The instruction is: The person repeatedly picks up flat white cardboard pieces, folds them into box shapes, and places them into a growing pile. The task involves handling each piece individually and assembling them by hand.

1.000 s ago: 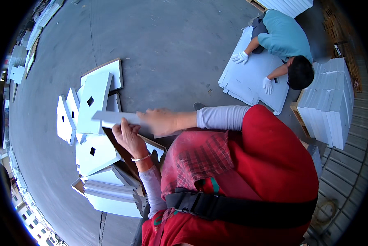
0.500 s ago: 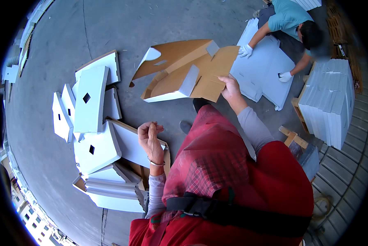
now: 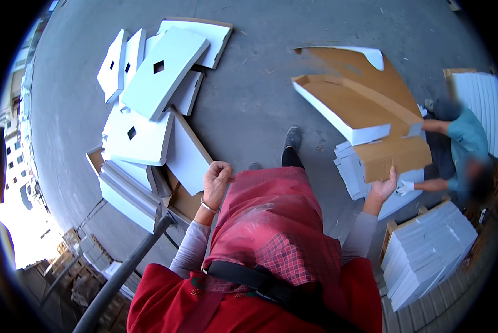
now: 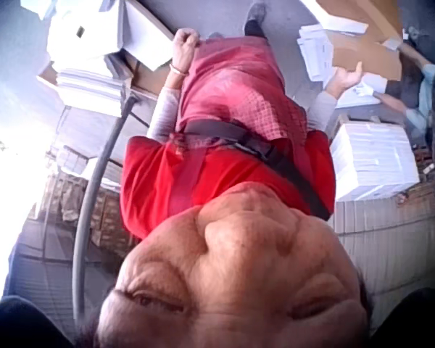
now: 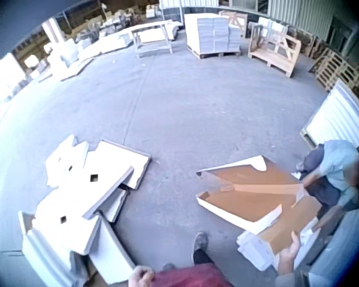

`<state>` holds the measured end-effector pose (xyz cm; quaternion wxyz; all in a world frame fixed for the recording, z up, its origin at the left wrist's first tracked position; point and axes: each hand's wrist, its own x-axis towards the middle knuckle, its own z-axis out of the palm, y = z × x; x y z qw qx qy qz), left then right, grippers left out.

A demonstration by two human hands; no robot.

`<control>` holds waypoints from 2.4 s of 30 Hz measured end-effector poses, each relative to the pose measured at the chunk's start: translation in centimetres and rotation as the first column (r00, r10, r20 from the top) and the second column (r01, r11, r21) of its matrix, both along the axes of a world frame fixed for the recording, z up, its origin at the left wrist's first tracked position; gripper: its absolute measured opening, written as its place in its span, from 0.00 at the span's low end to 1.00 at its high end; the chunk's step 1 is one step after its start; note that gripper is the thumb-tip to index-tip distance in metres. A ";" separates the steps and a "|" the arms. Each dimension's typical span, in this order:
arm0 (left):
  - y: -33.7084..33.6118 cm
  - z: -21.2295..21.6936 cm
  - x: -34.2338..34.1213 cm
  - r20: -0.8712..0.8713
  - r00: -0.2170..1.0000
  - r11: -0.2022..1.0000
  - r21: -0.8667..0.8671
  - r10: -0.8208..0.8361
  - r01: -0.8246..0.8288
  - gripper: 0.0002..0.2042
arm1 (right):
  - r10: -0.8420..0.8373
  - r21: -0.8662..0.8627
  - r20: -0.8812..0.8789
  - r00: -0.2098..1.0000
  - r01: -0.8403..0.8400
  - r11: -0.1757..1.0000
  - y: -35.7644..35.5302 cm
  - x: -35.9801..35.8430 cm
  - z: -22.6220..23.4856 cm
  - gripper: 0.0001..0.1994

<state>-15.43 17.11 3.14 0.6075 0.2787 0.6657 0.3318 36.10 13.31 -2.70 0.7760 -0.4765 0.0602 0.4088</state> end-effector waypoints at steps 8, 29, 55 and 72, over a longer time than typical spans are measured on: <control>2.8 -9.5 -8.6 -0.259 0.963 0.996 -0.060 -0.073 0.059 0.04 | 0.148 -0.717 0.035 0.988 -0.078 0.693 -6.0 -2.8 -6.9 0.23; 24.5 -40.8 -68.5 -0.674 0.689 0.890 -0.104 0.265 -0.444 0.41 | 0.897 -0.844 -0.411 0.162 -0.440 -0.307 15.1 -46.7 -9.5 0.22; 29.0 -22.5 -37.2 0.101 0.502 0.505 -0.011 0.859 -0.863 0.28 | 0.811 -0.919 0.280 -0.514 -0.388 0.071 25.7 -62.7 -6.7 0.39; 11.3 4.4 -12.0 0.403 0.785 0.862 -0.021 0.471 -0.507 0.29 | -0.177 -0.648 0.532 -0.828 -0.533 0.545 18.1 -36.3 9.6 0.30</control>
